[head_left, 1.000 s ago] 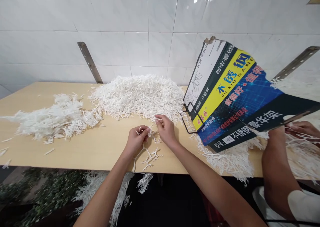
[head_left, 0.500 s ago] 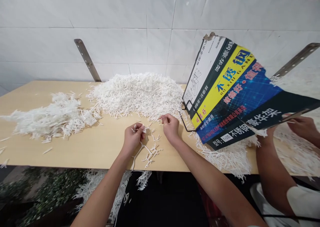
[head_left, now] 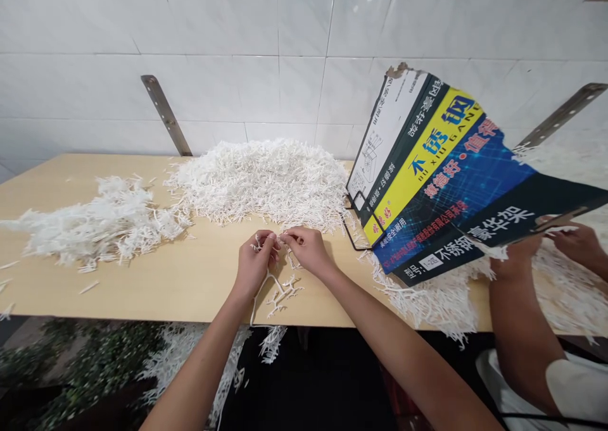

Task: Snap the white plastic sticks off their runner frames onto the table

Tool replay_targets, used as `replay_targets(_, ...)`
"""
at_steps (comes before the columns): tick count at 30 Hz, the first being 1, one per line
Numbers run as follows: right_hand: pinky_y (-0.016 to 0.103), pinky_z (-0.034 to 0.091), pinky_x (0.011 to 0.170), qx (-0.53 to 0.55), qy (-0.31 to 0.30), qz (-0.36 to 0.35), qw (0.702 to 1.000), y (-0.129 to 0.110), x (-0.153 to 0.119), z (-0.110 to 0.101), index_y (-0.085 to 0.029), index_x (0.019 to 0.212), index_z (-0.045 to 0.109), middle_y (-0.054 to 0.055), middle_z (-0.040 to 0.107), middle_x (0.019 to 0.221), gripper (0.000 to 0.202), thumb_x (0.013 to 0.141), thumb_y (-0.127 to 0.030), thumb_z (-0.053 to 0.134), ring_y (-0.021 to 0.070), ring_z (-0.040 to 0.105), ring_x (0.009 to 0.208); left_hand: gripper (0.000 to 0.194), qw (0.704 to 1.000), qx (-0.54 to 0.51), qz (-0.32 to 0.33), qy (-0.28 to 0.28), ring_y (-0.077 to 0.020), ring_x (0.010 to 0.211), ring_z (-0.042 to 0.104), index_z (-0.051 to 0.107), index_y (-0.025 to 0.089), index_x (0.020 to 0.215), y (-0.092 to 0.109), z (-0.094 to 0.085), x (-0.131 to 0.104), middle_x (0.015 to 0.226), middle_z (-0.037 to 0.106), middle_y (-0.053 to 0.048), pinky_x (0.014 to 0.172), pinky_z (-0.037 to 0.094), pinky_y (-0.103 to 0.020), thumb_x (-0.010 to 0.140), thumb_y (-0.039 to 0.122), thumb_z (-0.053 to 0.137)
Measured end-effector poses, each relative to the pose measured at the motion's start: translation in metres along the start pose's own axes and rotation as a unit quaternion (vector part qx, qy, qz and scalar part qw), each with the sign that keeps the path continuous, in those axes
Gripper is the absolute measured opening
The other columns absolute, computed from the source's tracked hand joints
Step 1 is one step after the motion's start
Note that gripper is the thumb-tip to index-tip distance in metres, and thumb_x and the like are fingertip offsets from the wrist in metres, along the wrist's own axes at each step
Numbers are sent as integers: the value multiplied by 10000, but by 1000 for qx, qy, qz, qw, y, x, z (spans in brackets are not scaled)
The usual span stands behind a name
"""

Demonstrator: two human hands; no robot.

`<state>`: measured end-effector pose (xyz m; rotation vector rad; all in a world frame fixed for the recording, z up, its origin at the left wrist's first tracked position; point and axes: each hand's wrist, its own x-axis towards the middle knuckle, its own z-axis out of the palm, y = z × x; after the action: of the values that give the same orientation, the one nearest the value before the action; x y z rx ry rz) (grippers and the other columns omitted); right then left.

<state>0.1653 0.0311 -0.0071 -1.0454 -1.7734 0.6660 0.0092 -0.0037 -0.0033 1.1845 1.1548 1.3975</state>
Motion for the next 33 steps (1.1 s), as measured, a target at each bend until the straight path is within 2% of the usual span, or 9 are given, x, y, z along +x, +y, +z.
replay_targets(6,282,451,718,56,6,29,998,-1,2,-4,-204,820,755,12,740,798,191,938,-281,626,175,645,740,359,999,35,-19,-11,-67,547,411,649,190,914,-1,-1,3,665,505,58,503,316,-186,815,499,803)
replay_targets(12,281,412,676,72,-2,32,997,-3,2,-6,-192,766,692,8,654,719,265,964,-337,592,169,592,706,324,996,56,-26,-61,-77,544,376,615,176,777,-3,-4,3,604,443,62,523,290,-207,851,467,738)
replay_targets(15,280,403,640,92,-21,39,995,-2,2,-7,-187,751,676,1,579,653,334,990,-391,561,161,548,647,398,996,67,-16,-50,-83,556,375,580,171,698,1,-2,2,591,434,56,532,279,-218,833,503,753)
replay_targets(18,273,422,623,136,-51,49,988,-1,3,-8,-179,889,736,11,595,686,385,1005,-490,539,161,553,649,451,998,61,-21,-26,-82,547,346,549,174,660,5,-2,1,560,409,61,531,258,-227,812,537,769)
replay_targets(21,262,426,618,113,-73,44,990,-2,3,-8,-184,1002,759,27,676,807,387,885,-551,724,154,560,676,466,998,47,-24,-14,-84,552,341,558,172,664,5,-3,3,560,421,61,538,266,-228,774,558,795)
replay_targets(23,264,429,630,79,-63,34,994,-3,4,-7,-188,955,767,29,701,822,367,822,-528,802,152,562,679,461,998,55,-15,-23,-91,572,364,591,163,683,3,-4,3,587,455,49,551,281,-229,767,566,799)
replay_targets(27,273,426,615,70,-38,50,996,0,2,-4,-196,783,762,16,675,680,252,903,-409,701,163,583,637,474,994,97,3,-60,-96,572,355,567,168,642,-1,-3,4,585,440,40,550,257,-237,845,565,729)
replay_targets(29,274,410,583,63,-16,71,995,3,0,-3,-198,732,747,4,639,609,244,899,-361,677,163,569,589,476,992,105,14,-75,-100,563,348,551,172,616,-2,-1,4,574,427,37,551,246,-243,862,544,715)
replay_targets(33,281,418,568,40,83,89,992,16,3,-7,-194,698,695,19,626,620,328,919,-428,634,166,547,569,410,991,97,23,-89,-117,569,394,600,170,610,-3,-1,1,572,472,18,569,271,-250,846,472,745)
